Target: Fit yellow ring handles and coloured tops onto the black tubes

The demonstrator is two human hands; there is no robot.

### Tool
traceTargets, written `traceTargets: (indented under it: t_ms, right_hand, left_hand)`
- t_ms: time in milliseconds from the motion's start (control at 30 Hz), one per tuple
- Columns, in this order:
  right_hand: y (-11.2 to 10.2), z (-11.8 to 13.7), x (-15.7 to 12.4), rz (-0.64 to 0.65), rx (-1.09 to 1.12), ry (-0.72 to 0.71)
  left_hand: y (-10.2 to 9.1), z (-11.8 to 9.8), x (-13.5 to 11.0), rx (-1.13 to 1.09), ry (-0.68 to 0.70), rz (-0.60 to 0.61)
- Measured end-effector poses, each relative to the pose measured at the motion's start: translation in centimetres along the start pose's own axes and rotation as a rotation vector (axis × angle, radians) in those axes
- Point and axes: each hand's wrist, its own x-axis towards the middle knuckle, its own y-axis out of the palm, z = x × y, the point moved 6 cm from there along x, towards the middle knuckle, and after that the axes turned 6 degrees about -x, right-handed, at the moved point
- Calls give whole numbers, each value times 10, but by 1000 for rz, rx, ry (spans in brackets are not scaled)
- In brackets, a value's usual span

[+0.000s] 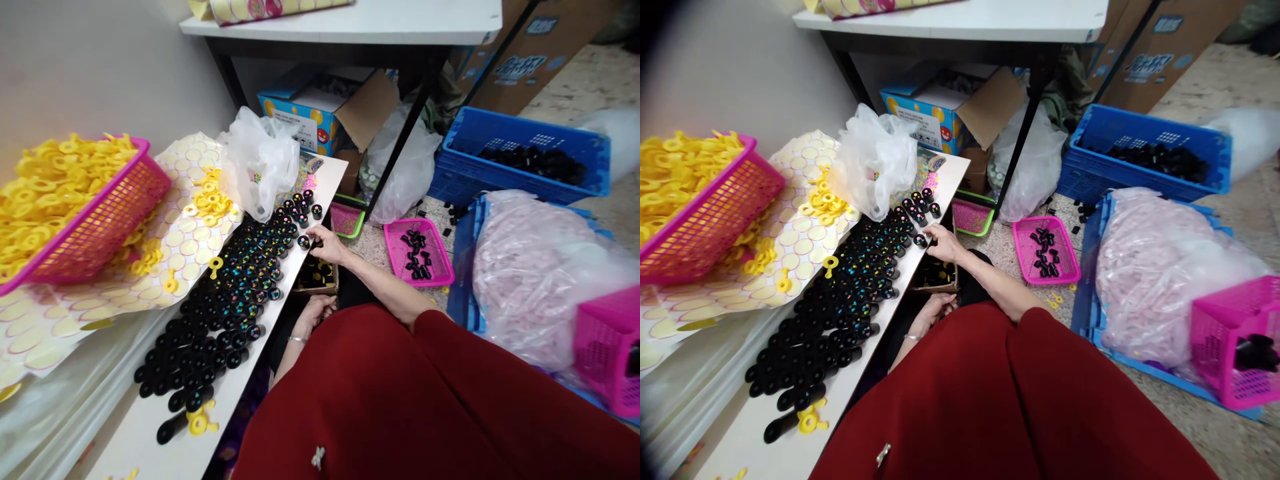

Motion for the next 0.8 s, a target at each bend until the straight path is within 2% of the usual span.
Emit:
traceTargets:
  t_ms: [267,500,667,800]
  right_hand:
    - [0,13,-7,-66,-87,71]
    - [-18,-5,0,-210,-221,184]
    - [-23,-14,15,-218,-240,239]
    - [-19,-6,7,-226,-335,233]
  left_hand:
    - [0,7,7,-26,-35,6]
    - [-1,7,6,-22,-50,-4]
    - [0,5,6,-4,-45,-5]
    - [0,5,7,-3,-27,1]
